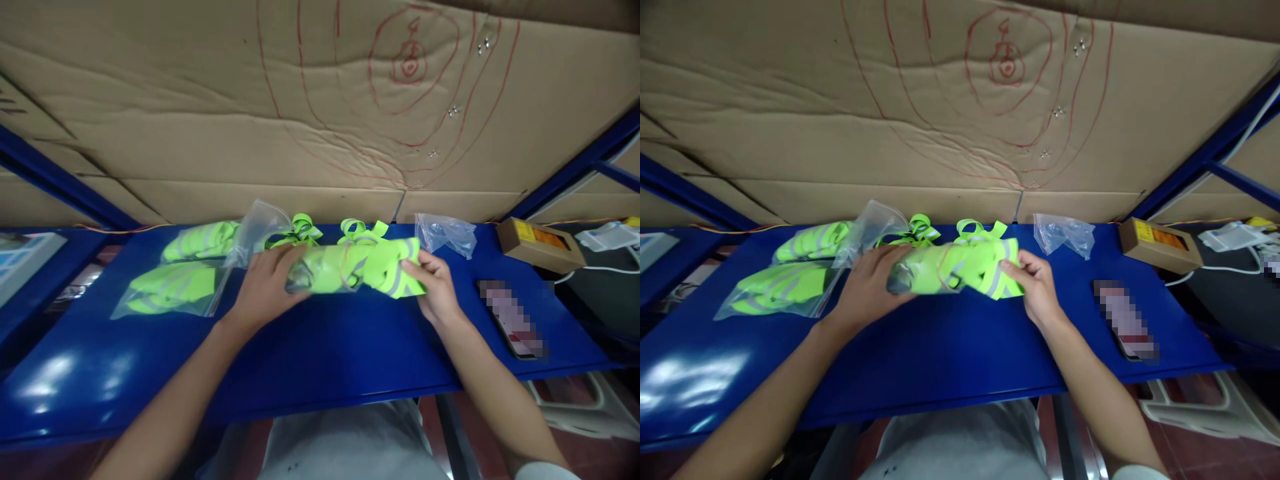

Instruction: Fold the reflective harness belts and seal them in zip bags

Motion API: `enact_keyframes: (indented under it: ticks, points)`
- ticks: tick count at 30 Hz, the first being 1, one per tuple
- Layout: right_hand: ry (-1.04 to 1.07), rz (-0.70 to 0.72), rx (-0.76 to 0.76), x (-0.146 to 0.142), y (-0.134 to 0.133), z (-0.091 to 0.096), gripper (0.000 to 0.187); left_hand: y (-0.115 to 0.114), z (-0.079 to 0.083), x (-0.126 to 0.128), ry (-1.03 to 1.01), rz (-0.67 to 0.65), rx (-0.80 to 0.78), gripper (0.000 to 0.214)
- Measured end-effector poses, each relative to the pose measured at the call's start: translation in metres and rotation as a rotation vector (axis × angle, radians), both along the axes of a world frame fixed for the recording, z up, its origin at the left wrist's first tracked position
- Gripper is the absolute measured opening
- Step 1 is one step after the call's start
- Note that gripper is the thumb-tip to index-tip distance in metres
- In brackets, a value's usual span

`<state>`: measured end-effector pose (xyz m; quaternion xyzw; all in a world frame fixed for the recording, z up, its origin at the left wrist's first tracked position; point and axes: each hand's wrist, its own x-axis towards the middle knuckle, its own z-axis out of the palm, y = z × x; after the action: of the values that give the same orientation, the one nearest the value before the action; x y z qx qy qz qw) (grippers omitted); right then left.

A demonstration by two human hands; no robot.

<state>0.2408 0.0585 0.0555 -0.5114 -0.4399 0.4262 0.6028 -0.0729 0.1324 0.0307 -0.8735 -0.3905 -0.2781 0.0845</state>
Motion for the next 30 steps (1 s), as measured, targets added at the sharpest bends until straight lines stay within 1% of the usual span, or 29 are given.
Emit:
enact_keyframes:
  ticks: [3, 5, 8, 10, 12, 14, 16, 17, 19, 21, 23, 25, 28, 29, 30]
  points:
    - [0.051, -0.139, 0.012, 0.012, 0.007, 0.004, 0.035, 0.017, 0.006, -0.018, -0.117, 0.134, -0.027, 0.068]
    - [0.021, -0.172, -0.006, 0.018, 0.012, 0.004, 0.035, 0.024, 0.014, -0.028, -0.237, 0.248, -0.054, 0.066]
    - [-0.006, -0.168, -0.016, 0.024, 0.018, -0.001, 0.037, 0.027, 0.026, -0.041, -0.39, 0.423, -0.067, 0.062]
    - [0.01, -0.172, -0.009, 0.028, 0.022, -0.004, 0.039, 0.029, 0.031, -0.051, -0.445, 0.502, -0.024, 0.054]
    - [0.031, -0.144, -0.037, 0.029, 0.024, -0.008, 0.041, 0.033, 0.032, -0.06, -0.508, 0.56, 0.029, 0.049]
    - [0.034, -0.054, -0.091, 0.028, 0.025, -0.011, 0.044, 0.036, 0.03, -0.064, -0.58, 0.601, 0.059, 0.05]
    - [0.004, 0.045, -0.136, 0.023, 0.024, -0.015, 0.049, 0.037, 0.027, -0.065, -0.649, 0.604, 0.022, 0.052]
    - [-0.035, 0.056, -0.137, 0.021, 0.023, -0.017, 0.055, 0.037, 0.027, -0.064, -0.676, 0.59, -0.012, 0.053]
    - [-0.193, -0.012, -0.083, 0.015, 0.02, -0.02, 0.069, 0.036, 0.028, -0.062, -0.658, 0.578, -0.097, 0.054]
    - [-0.444, -0.135, 0.045, 0.012, 0.017, -0.023, 0.078, 0.034, 0.031, -0.061, -0.541, 0.616, -0.189, 0.055]
    - [-0.688, -0.222, 0.191, 0.01, 0.013, -0.024, 0.077, 0.034, 0.032, -0.06, -0.403, 0.651, -0.277, 0.051]
    - [-0.833, -0.247, 0.279, 0.009, 0.011, -0.025, 0.072, 0.036, 0.029, -0.058, -0.331, 0.612, -0.381, 0.045]
    - [-0.899, -0.232, 0.294, 0.007, 0.01, -0.026, 0.068, 0.042, 0.02, -0.054, -0.29, 0.504, -0.568, 0.047]
    - [-0.91, -0.222, 0.282, 0.006, 0.009, -0.026, 0.068, 0.043, 0.017, -0.053, -0.29, 0.489, -0.617, 0.048]
    - [-0.923, -0.212, 0.266, 0.005, 0.009, -0.026, 0.068, 0.044, 0.016, -0.052, -0.306, 0.489, -0.633, 0.049]
